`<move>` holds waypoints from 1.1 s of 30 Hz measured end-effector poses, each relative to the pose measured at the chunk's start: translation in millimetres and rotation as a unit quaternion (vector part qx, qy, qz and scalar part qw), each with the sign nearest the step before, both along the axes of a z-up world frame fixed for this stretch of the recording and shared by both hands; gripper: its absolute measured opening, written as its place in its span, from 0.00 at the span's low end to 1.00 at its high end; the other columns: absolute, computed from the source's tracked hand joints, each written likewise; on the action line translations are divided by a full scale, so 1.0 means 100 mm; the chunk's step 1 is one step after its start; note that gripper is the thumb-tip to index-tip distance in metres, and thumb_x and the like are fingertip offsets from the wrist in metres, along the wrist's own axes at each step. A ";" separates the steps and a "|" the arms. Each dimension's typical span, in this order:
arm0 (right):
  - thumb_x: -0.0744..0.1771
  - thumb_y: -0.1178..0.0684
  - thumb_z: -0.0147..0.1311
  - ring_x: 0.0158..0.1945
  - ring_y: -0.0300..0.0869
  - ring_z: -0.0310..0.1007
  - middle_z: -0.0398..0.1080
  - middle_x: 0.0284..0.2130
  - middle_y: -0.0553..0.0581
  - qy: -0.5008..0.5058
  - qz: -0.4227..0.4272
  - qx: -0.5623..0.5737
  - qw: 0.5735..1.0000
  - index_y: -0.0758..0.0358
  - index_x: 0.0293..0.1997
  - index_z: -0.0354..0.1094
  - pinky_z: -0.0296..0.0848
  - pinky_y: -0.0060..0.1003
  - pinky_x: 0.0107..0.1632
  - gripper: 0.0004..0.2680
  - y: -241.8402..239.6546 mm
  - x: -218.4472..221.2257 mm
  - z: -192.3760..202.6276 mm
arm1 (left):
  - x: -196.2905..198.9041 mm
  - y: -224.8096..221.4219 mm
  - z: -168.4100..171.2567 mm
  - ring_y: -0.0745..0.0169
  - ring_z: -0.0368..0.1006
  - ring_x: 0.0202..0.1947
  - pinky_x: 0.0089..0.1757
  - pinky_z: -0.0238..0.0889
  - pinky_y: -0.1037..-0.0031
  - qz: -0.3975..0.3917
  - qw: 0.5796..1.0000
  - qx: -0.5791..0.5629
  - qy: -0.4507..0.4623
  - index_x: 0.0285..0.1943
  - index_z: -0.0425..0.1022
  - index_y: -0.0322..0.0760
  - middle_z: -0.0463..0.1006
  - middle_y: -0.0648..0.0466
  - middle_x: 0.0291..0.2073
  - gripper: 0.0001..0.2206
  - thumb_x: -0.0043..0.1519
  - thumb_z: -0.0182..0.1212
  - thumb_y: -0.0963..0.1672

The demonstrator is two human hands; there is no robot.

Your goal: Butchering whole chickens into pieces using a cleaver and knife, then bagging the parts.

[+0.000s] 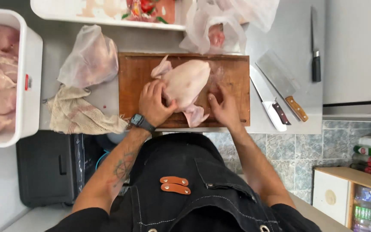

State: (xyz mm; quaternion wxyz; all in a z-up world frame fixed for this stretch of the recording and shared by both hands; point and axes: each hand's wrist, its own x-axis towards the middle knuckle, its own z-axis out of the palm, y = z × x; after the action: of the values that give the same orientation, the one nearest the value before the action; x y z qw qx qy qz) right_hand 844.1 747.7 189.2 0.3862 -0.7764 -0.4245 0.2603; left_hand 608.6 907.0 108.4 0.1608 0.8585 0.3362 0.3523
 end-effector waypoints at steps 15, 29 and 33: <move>0.74 0.57 0.42 0.47 0.39 0.67 0.76 0.39 0.57 0.094 0.178 0.117 0.973 0.60 0.62 0.76 0.73 0.44 0.50 0.13 0.42 -0.33 0.70 | 0.53 -0.07 0.68 0.60 0.81 0.38 0.39 0.75 0.73 -0.058 0.993 0.051 -0.092 0.41 0.83 0.55 0.80 0.64 0.35 0.03 0.61 0.71 0.47; 0.71 0.53 0.49 0.33 0.53 0.77 0.74 0.25 0.63 -0.017 0.231 0.123 0.965 0.60 0.68 0.73 0.73 0.50 0.42 0.16 0.48 -0.34 0.87 | 0.43 -0.08 0.32 0.61 0.81 0.35 0.34 0.76 0.71 -0.022 0.996 0.086 -0.001 0.53 0.81 0.50 0.79 0.61 0.32 0.09 0.65 0.66 0.45; 0.69 0.57 0.56 0.32 0.63 0.75 0.73 0.25 0.73 -0.042 0.226 0.107 0.967 0.73 0.69 0.67 0.68 0.55 0.39 0.19 0.53 -0.35 0.82 | 0.47 -0.05 0.38 0.68 0.73 0.29 0.28 0.68 0.79 -0.032 0.977 0.202 0.055 0.43 0.74 0.54 0.66 0.67 0.29 0.04 0.62 0.58 0.47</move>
State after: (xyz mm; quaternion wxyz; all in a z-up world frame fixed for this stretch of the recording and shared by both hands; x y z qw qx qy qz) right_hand 808.9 801.1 271.0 0.3796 -0.6248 -0.6303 0.2612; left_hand 655.1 902.2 146.3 -0.0239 0.9016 0.2391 0.3597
